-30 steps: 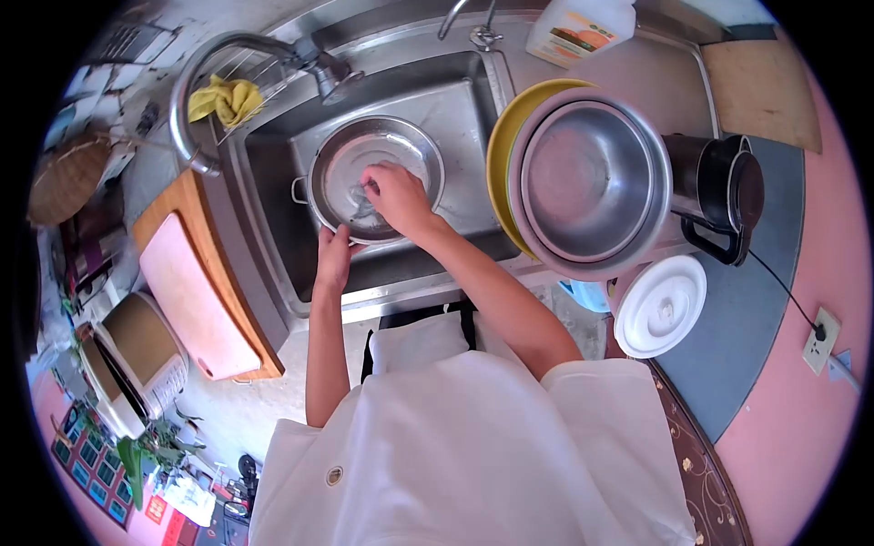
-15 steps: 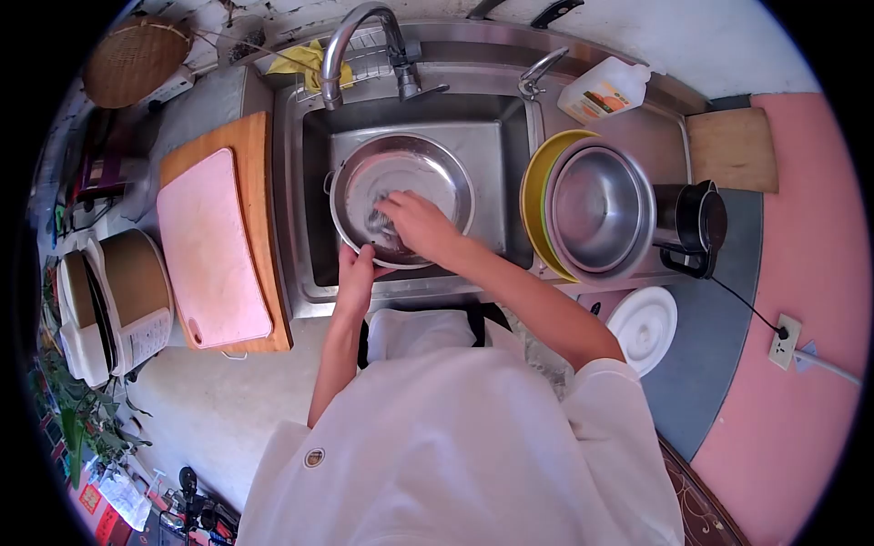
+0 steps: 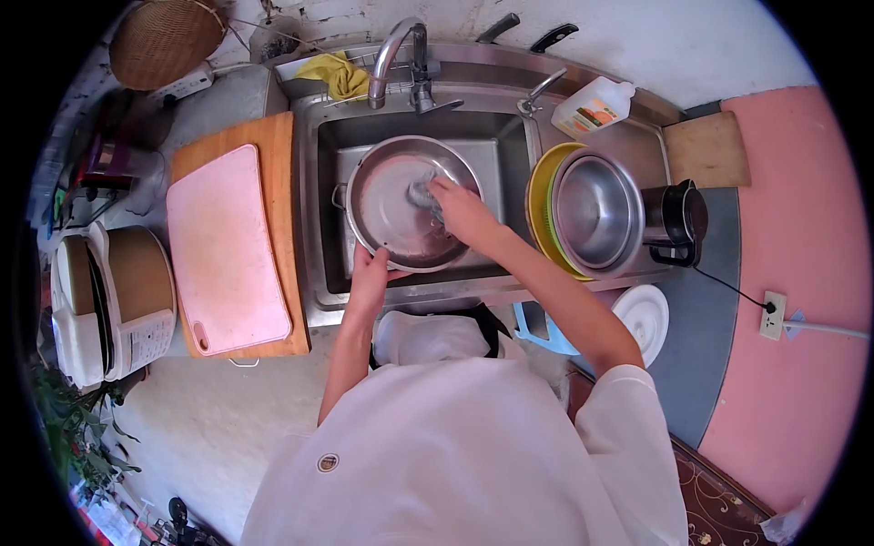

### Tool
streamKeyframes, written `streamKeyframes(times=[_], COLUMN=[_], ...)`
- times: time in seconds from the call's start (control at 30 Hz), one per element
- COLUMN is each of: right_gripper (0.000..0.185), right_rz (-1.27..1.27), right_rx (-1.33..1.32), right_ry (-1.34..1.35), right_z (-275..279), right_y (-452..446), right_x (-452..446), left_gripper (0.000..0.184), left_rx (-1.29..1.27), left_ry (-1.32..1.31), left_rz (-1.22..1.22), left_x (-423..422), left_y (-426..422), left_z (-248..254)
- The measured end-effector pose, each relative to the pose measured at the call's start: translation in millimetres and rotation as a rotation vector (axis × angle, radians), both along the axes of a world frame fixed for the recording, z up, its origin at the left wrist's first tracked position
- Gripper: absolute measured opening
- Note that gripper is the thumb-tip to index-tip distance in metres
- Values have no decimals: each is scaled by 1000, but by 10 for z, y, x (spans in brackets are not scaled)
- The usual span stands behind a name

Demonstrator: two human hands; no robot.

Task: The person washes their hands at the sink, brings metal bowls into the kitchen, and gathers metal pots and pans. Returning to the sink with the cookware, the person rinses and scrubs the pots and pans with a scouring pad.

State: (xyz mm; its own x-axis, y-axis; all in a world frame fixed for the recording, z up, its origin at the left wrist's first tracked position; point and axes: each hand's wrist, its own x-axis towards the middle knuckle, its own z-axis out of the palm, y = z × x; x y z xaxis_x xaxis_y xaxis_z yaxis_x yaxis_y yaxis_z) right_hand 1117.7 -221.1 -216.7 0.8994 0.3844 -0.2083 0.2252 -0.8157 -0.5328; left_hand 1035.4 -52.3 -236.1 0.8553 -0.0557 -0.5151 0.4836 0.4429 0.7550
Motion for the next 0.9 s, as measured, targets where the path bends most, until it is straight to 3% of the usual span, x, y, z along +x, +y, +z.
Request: streamKeyframes(times=[0.07,0.1,0.17,0.2,0.27,0.33,0.4,0.43,0.57,0.67,0.73,0.77,0.8,0.87,0.9], right_gripper=[46,46,48,48,48,43,36,30,29,23,21,21,21,23,23], right_rz=[62,61,330,317,448,430,-115,-62,167,210,-425,-602,-604,-514,-517], right_rx=[23,23,121,115,138,111,-99,-74,159,216,834,1058,1055,374,370], right_ry=[-330,-332,-284,-300,-65,-63,-125,-285,-265,-106,660,831,828,348,349], right_z=[-133,-187,-183,-139,-2,-59,-300,-157,5,48,26,148,278,465,469], right_y=[203,288,430,393,235,88,64,180,540,389,270,262,234,131,61], right_x=[151,128,15,-49,-242,-66,124,168,-107,-188,-56,-15,28,65,35], left_gripper=[48,48,48,48,48,50,50,50,48,45,46,47,47,37,37], left_rx=[-33,-57,-57,-59,-48,-39,33,66,2,48,23,-3,-8,66,62], left_ry=[1,-23,-52,-68,-25,-41,-103,-160,-24,-66,-58,-58,-59,-98,-95], left_rz=[-25,-55,-99,-114,-60,-94,-86,-119,-121,-87,-86,-79,-80,-68,-69], left_x=[-13,5,21,55,42,39,-11,-24,95,106,114,130,139,135,125], left_y=[-29,-32,27,50,87,113,74,39,92,108,109,100,79,30,21], left_z=[9,12,-28,-28,30,-26,-33,-50,5,77,104,116,134,179,220])
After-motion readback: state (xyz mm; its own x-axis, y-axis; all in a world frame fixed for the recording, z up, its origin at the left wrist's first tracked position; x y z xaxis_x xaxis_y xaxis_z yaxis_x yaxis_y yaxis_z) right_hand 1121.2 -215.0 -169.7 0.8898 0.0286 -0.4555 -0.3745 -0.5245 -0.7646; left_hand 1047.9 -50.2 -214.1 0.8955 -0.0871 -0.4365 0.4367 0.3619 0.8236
